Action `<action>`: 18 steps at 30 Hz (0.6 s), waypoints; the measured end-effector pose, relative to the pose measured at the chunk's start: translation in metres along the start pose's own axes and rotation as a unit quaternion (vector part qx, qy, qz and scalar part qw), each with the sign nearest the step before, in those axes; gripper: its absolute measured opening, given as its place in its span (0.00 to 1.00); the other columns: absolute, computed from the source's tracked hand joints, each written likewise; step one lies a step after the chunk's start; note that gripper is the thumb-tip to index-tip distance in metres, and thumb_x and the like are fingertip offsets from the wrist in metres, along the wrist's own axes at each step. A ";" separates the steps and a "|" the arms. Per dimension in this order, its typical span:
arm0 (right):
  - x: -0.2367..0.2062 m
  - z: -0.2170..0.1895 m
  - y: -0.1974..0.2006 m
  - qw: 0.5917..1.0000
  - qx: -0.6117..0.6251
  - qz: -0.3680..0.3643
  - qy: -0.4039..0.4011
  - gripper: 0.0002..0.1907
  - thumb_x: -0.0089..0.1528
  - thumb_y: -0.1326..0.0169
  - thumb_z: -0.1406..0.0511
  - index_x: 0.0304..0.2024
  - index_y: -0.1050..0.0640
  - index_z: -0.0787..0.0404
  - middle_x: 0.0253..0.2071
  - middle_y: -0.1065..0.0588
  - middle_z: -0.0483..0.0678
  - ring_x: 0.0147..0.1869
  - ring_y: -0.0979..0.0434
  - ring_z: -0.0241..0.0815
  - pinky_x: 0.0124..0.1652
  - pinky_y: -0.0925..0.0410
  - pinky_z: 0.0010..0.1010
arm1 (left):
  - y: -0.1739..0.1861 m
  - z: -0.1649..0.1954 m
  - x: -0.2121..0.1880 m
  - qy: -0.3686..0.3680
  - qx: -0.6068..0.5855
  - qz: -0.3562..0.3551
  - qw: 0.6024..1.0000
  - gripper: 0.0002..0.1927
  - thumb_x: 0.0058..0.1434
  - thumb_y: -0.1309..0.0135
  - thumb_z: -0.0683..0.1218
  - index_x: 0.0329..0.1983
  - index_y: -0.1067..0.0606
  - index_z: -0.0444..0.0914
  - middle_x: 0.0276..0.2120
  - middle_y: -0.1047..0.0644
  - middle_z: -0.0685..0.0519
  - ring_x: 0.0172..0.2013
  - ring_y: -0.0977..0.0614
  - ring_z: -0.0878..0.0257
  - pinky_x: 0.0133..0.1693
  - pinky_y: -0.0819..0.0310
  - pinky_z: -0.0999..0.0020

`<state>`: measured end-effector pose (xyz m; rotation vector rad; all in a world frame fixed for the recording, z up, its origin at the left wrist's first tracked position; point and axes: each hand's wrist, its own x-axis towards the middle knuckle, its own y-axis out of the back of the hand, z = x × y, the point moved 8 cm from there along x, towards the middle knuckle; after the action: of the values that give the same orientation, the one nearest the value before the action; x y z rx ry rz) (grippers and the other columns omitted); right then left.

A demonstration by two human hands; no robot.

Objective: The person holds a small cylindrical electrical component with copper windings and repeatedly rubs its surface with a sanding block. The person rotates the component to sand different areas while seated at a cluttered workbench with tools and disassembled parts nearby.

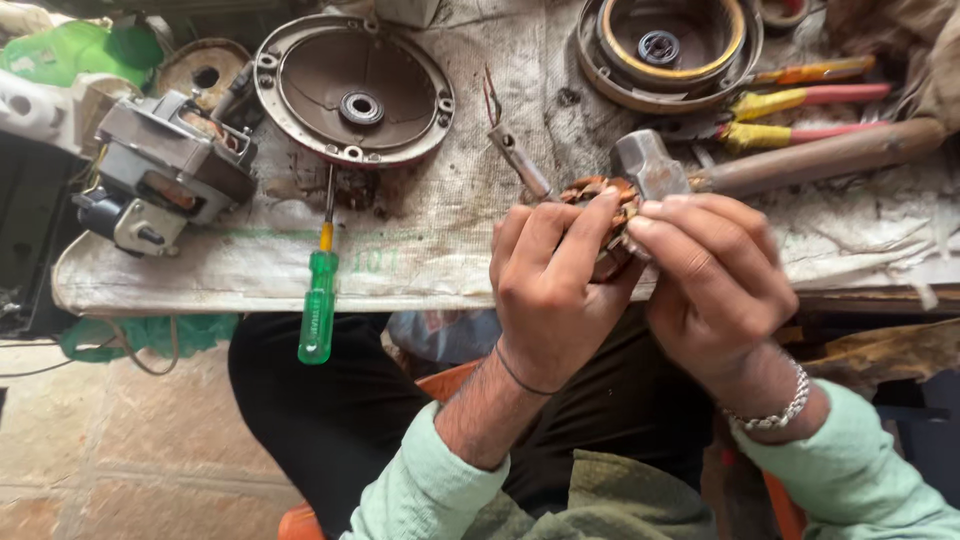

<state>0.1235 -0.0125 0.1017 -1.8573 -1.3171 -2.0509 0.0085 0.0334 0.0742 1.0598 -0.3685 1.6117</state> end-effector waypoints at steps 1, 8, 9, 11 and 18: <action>-0.002 -0.002 -0.001 1.000 0.009 0.003 0.017 0.11 0.59 0.48 0.81 0.42 0.20 0.70 0.42 0.22 0.57 0.50 0.19 0.59 0.55 0.24 0.47 | 0.001 0.000 0.000 -0.001 -0.007 0.006 1.000 0.20 0.60 0.33 0.47 0.54 0.22 0.37 0.39 0.24 0.53 0.39 0.23 0.56 0.44 0.29 0.61; -0.009 0.006 0.001 1.000 -0.017 0.009 -0.014 0.14 0.59 0.47 0.83 0.44 0.19 0.71 0.45 0.21 0.57 0.53 0.20 0.57 0.57 0.24 0.45 | -0.001 -0.003 -0.003 -0.002 -0.031 0.013 0.999 0.13 0.61 0.38 0.44 0.46 0.26 0.36 0.37 0.23 0.49 0.39 0.23 0.53 0.44 0.29 0.60; -0.009 0.001 0.000 1.000 0.000 0.000 0.012 0.14 0.57 0.47 0.82 0.44 0.19 0.70 0.45 0.21 0.56 0.53 0.20 0.57 0.56 0.24 0.45 | -0.002 -0.003 -0.002 -0.010 -0.028 0.018 0.999 0.12 0.61 0.37 0.44 0.44 0.26 0.36 0.36 0.24 0.50 0.38 0.23 0.52 0.42 0.30 0.60; -0.008 -0.010 -0.003 0.998 0.042 -0.026 0.050 0.14 0.55 0.45 0.80 0.43 0.19 0.69 0.44 0.21 0.56 0.52 0.20 0.56 0.54 0.24 0.45 | -0.003 -0.002 -0.002 -0.018 -0.041 0.018 0.999 0.12 0.63 0.38 0.43 0.46 0.27 0.38 0.37 0.24 0.50 0.39 0.22 0.53 0.45 0.29 0.61; 0.003 -0.010 -0.002 0.999 0.007 -0.010 0.037 0.11 0.58 0.44 0.80 0.41 0.19 0.69 0.43 0.21 0.55 0.50 0.19 0.55 0.53 0.24 0.44 | -0.001 -0.003 -0.002 -0.009 -0.061 0.012 0.998 0.13 0.58 0.37 0.42 0.43 0.27 0.37 0.37 0.24 0.52 0.38 0.22 0.54 0.43 0.30 0.61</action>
<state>0.1140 -0.0162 0.1045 -1.7505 -1.3330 -2.0924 0.0080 0.0346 0.0712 0.9810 -0.4873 1.5818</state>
